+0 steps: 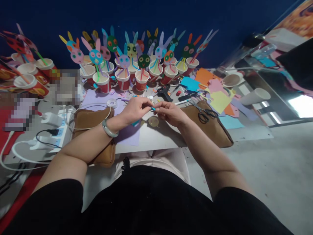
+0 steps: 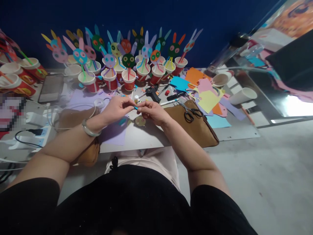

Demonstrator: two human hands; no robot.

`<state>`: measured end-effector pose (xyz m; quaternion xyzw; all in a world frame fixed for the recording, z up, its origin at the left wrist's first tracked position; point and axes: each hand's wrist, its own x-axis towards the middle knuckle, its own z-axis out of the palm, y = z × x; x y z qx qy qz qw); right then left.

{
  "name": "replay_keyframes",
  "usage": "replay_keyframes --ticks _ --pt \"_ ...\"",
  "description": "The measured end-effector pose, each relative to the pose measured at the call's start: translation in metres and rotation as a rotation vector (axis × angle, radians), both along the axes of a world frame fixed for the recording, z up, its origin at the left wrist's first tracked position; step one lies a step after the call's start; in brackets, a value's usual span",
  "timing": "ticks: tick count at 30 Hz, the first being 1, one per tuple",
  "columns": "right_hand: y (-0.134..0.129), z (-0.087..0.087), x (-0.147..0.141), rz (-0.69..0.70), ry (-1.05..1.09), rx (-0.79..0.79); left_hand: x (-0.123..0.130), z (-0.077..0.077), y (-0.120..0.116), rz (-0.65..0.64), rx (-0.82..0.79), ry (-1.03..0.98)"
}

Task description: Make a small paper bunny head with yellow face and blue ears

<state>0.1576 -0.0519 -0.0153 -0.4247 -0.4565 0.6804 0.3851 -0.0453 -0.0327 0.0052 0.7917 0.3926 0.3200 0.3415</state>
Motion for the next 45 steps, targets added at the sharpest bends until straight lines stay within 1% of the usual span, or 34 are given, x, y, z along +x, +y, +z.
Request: replay_keyframes --ticks 2,4,8,10,12,13,15,17,19,22,25,28,31,33,36,38,40,42,45 --pt "-0.001 0.000 -0.001 -0.058 -0.031 0.037 0.000 -0.003 0.004 0.012 -0.068 -0.040" --pt "-0.002 0.001 -0.004 -0.105 -0.070 0.091 0.001 -0.006 0.008 -0.005 -0.134 -0.054" --pt "-0.001 0.007 -0.011 -0.116 -0.148 0.168 -0.001 -0.007 0.014 -0.067 -0.162 -0.021" --pt "0.000 0.006 -0.015 -0.128 -0.159 0.185 -0.003 -0.003 0.019 -0.045 -0.185 -0.065" --pt "-0.001 0.000 -0.020 -0.115 -0.200 0.201 -0.007 0.001 0.025 0.047 -0.238 -0.184" --pt "-0.001 -0.003 -0.024 -0.071 -0.255 0.222 -0.009 0.003 0.028 0.106 -0.272 -0.253" --pt "-0.003 -0.010 -0.035 0.068 -0.454 0.317 -0.013 0.004 0.034 0.197 -0.357 -0.376" --pt "-0.005 -0.014 -0.048 0.218 -0.733 0.470 -0.014 0.003 0.038 0.223 -0.437 -0.448" --pt "-0.005 -0.013 -0.062 0.324 -0.999 0.601 -0.015 0.001 0.039 0.222 -0.489 -0.475" --pt "-0.003 -0.005 -0.080 0.441 -1.248 0.655 -0.014 0.002 0.037 0.222 -0.539 -0.489" --pt "0.000 0.000 -0.089 0.500 -1.342 0.652 -0.013 0.005 0.034 0.219 -0.590 -0.499" --pt "0.000 -0.001 -0.086 0.527 -1.304 0.706 -0.013 0.007 0.032 0.219 -0.625 -0.495" --pt "0.001 -0.004 -0.068 0.482 -1.140 0.765 -0.012 0.005 0.033 0.218 -0.633 -0.490" --pt "0.004 -0.003 -0.051 0.386 -0.982 0.706 -0.011 0.002 0.034 0.208 -0.624 -0.483" --pt "0.010 0.003 -0.026 0.208 -0.686 0.601 -0.009 -0.002 0.034 0.200 -0.625 -0.474" --pt "0.015 0.008 -0.016 0.070 -0.502 0.549 -0.007 -0.002 0.034 0.195 -0.654 -0.451" --pt "0.018 0.011 -0.011 -0.050 -0.359 0.501 -0.006 -0.002 0.032 0.170 -0.686 -0.412" --pt "0.020 0.011 -0.011 -0.119 -0.259 0.458 -0.005 -0.002 0.030 0.136 -0.709 -0.373" --pt "0.019 0.006 -0.011 -0.152 -0.166 0.407 -0.004 0.000 0.027 0.113 -0.740 -0.326"
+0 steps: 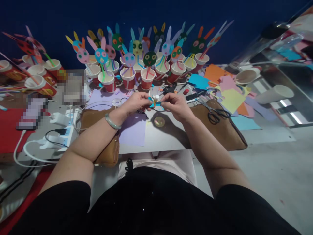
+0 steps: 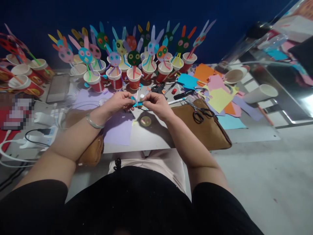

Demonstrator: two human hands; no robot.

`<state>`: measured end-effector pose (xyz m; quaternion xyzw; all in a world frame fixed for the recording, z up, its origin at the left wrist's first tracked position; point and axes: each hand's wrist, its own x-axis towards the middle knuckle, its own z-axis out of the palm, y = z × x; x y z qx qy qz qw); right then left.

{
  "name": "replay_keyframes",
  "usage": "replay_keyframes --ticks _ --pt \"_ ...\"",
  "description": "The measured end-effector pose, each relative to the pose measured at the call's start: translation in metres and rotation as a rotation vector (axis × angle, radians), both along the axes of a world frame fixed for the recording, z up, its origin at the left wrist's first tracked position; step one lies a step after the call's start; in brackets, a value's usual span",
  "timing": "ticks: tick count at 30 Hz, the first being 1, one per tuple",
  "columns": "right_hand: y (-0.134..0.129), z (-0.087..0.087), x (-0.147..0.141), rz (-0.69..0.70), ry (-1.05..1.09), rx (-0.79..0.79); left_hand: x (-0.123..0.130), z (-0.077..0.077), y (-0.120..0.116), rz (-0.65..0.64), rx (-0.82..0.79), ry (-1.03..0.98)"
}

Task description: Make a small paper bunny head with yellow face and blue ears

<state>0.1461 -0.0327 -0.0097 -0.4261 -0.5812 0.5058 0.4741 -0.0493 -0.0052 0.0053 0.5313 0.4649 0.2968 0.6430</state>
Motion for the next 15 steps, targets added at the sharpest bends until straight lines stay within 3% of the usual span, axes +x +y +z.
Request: replay_keyframes --ticks 7,15 --pt "-0.007 -0.003 0.007 0.065 0.143 -0.101 0.000 0.000 0.000 -0.021 0.063 -0.014" --pt "-0.008 -0.006 0.015 0.043 -0.015 -0.125 0.000 -0.001 -0.006 0.000 0.025 -0.004"
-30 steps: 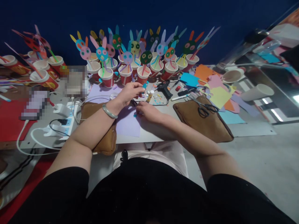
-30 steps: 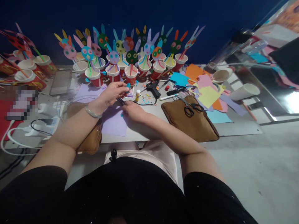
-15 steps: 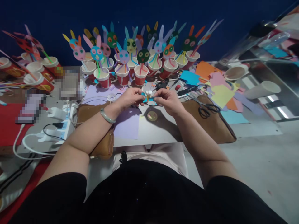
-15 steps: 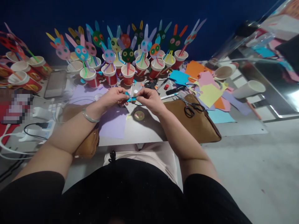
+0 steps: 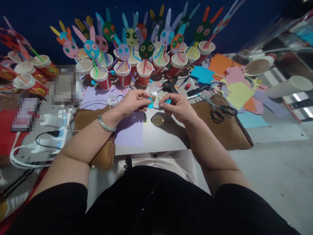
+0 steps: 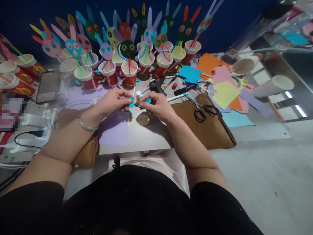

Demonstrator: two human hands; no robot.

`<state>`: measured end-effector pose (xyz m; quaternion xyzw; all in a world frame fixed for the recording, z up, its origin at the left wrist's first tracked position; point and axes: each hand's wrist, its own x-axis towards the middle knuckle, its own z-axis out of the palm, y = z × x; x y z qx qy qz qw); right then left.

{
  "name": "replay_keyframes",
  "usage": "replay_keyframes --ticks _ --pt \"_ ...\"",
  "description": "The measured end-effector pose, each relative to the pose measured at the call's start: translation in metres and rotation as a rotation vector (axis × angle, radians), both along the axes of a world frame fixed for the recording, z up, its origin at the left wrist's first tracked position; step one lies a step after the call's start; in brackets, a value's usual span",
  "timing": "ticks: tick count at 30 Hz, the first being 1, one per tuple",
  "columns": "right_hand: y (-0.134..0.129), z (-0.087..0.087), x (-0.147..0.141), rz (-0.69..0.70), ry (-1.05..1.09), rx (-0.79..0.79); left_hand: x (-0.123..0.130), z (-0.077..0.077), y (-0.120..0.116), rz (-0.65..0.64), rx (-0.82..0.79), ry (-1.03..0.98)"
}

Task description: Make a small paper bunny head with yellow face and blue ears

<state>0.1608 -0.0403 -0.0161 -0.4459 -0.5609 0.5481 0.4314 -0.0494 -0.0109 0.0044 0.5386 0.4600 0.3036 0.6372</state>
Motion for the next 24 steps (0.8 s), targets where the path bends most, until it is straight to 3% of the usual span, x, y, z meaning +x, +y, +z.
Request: replay_keyframes --ticks 10,24 --pt "-0.0021 -0.0052 0.0000 0.080 -0.052 -0.020 -0.0004 -0.0051 -0.0027 -0.048 0.113 0.026" --pt "-0.0090 -0.0080 -0.0057 0.298 -0.177 0.042 0.0000 -0.0038 -0.0094 -0.237 -0.067 0.023"
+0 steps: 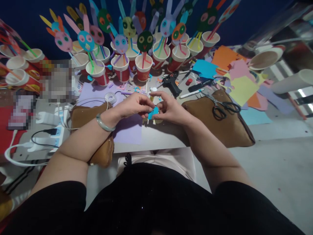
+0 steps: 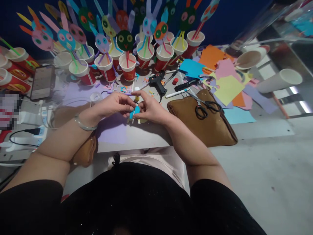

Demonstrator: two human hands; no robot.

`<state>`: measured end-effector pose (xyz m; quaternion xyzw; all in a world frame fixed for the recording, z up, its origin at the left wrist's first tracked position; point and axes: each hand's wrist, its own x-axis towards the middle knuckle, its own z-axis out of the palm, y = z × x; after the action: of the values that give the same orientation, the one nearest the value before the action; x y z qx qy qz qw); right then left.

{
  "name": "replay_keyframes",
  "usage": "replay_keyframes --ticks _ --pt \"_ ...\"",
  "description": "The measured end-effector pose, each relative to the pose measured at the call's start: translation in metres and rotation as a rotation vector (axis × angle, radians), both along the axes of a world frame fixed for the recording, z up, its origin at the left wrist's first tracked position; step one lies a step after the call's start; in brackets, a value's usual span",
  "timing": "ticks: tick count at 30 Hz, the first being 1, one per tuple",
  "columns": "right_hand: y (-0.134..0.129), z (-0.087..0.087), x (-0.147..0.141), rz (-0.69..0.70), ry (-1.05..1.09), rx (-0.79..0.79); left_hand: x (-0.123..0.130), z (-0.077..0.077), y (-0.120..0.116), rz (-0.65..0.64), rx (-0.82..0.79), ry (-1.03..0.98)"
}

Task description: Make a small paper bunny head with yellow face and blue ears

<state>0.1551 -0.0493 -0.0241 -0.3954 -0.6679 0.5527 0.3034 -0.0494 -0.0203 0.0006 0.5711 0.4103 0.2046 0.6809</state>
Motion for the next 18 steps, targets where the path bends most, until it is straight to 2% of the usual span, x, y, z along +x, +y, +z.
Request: replay_keyframes --ticks 3,8,18 --pt "-0.0005 -0.0030 -0.0009 0.047 -0.050 0.021 -0.0003 -0.0017 0.0007 -0.017 0.007 0.017" --pt "-0.0005 -0.0064 -0.0006 0.041 -0.094 0.065 -0.0005 -0.0021 0.0020 -0.043 0.035 0.044" --pt "-0.0032 -0.0020 -0.0051 0.053 -0.153 0.087 0.0046 0.0040 -0.0034 -0.059 0.143 0.142"
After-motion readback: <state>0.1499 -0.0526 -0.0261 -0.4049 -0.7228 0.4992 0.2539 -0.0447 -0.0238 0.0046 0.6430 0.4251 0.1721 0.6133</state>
